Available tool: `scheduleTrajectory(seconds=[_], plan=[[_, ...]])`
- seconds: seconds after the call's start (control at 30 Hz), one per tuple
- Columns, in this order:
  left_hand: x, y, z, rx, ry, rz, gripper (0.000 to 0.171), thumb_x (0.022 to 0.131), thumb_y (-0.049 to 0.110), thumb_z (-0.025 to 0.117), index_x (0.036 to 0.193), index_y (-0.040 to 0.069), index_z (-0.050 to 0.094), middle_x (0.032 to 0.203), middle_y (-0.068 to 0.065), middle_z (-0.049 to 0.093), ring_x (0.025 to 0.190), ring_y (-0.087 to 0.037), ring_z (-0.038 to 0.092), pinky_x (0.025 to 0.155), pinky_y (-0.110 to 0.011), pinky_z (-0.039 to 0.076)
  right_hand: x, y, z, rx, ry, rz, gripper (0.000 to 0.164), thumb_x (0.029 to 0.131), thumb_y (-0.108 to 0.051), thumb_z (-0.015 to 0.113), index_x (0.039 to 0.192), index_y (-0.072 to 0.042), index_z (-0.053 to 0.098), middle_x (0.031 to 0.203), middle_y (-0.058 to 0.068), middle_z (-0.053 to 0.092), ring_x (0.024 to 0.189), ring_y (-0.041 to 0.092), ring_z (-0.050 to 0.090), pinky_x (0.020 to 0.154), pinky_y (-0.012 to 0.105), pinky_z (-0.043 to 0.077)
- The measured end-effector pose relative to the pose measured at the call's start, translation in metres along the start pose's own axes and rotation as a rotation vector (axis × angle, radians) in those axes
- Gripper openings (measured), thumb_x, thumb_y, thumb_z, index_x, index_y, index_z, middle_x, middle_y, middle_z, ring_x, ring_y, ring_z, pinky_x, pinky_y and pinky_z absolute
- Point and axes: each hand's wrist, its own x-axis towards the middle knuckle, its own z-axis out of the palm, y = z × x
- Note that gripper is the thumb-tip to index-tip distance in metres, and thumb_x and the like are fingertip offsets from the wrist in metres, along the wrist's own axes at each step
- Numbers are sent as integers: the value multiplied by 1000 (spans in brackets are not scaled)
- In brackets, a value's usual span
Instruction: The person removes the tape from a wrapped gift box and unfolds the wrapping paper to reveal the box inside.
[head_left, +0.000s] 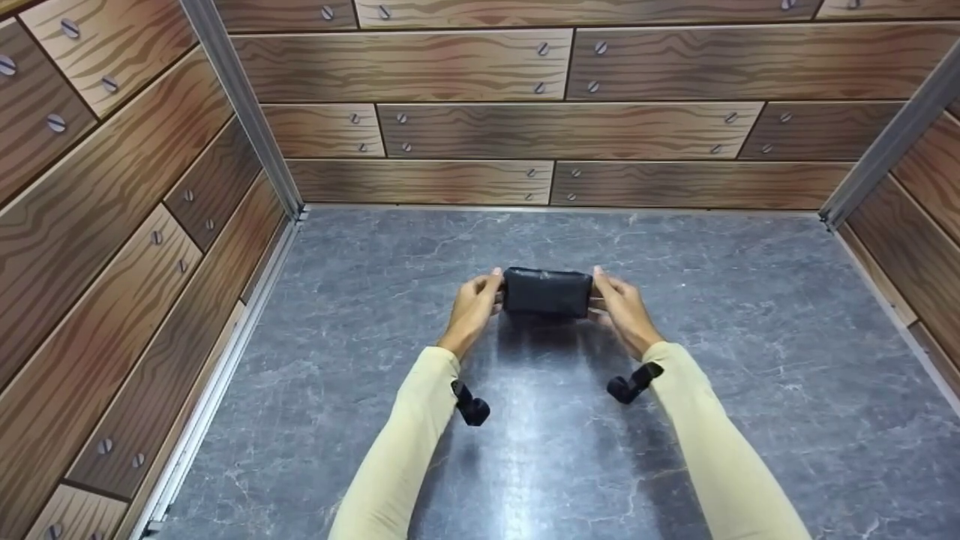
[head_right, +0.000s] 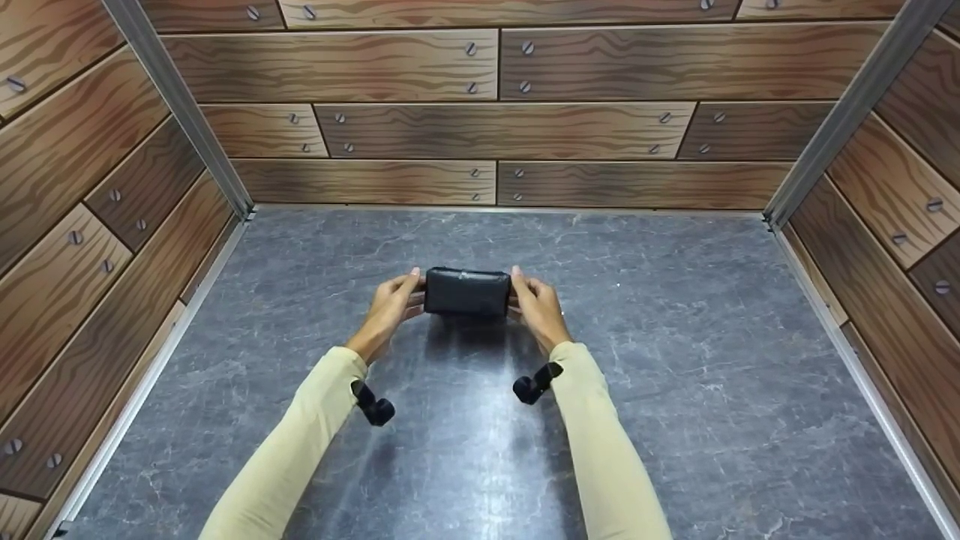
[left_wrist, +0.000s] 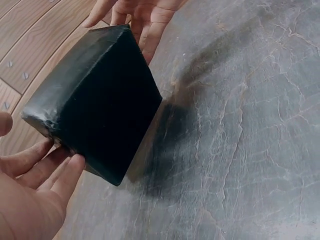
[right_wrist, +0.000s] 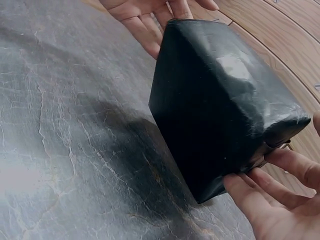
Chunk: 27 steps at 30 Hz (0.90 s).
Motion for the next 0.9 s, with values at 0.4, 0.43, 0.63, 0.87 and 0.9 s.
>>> scheduleTrajectory(seconds=[0.4, 0.43, 0.63, 0.87, 0.9], plan=[[-2, -5, 0, -21, 7, -29, 38, 102, 31, 61, 119, -3, 63, 97, -7, 64, 81, -14, 62, 78, -30, 59, -2, 6, -4, -15, -32, 20, 22, 101, -23, 65, 91, -3, 63, 102, 5, 63, 91, 14, 68, 93, 35, 57], [-3, -6, 0, -8, 10, -32, 37, 101, 31, 62, 118, -2, 63, 96, -7, 63, 80, -13, 61, 77, -30, 58, -2, 6, -5, -10, -38, 21, 21, 100, -21, 66, 90, -3, 63, 101, 5, 63, 91, 14, 68, 93, 35, 57], [-5, -12, 2, 68, 8, -25, 33, 99, 28, 65, 115, 0, 62, 92, -6, 64, 74, -12, 61, 71, -27, 56, -5, 13, -9, -9, -73, 3, 12, 96, -9, 68, 96, 3, 67, 106, 8, 63, 94, 14, 64, 90, 30, 57], [-5, -20, 2, 142, 17, 10, 32, 96, 23, 68, 118, 0, 61, 80, -1, 59, 70, -11, 56, 65, -23, 50, -6, 19, -13, -73, -82, 27, 10, 92, -6, 71, 94, 4, 70, 130, 21, 55, 104, 16, 62, 90, 27, 56], [-5, -22, 1, 165, 20, 17, 32, 96, 24, 68, 117, 0, 62, 80, -1, 59, 70, -11, 56, 64, -23, 48, -6, 19, -13, -80, -87, 30, 9, 92, -6, 71, 92, 3, 71, 134, 24, 53, 108, 19, 61, 92, 28, 55]])
